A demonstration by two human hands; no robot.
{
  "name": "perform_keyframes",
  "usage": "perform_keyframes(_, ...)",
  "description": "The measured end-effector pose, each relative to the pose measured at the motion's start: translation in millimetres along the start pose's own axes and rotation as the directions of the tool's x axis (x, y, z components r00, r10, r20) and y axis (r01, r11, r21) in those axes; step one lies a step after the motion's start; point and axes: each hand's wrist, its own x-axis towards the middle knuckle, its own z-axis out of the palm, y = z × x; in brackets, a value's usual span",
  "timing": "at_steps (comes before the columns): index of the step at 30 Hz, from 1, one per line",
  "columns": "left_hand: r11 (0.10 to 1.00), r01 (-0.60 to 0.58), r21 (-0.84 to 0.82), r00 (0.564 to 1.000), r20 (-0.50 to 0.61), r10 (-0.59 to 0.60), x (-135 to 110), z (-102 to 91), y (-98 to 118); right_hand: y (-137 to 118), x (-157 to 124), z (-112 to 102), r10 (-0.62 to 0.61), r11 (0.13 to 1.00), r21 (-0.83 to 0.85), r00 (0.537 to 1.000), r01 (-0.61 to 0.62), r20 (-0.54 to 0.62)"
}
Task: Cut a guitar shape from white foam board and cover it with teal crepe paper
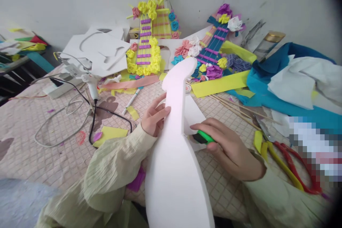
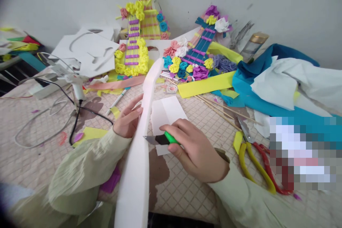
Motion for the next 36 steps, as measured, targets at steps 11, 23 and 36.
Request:
perform_keyframes(11,1.0,0.004,0.002,0.999,0.042,-0.004,-0.8,-2.0,-0.6,3.9,-0.2,-0.6,-0.032,0.999,0.026,0.999,0.031,0.034)
perform_keyframes(23,0.997,-0.023,-0.069,0.996,0.08,0.029,-0.8,-1.0,-5.9,3.4,2.1,1.4,-0.054,0.998,-0.014,0.999,0.054,-0.006)
perform_keyframes(36,0.996,-0.067,-0.057,0.993,0.097,0.073,-2.0,-2.5,-1.9,4.5,-0.5,-1.6,-0.091,0.993,0.074,0.996,0.09,0.011)
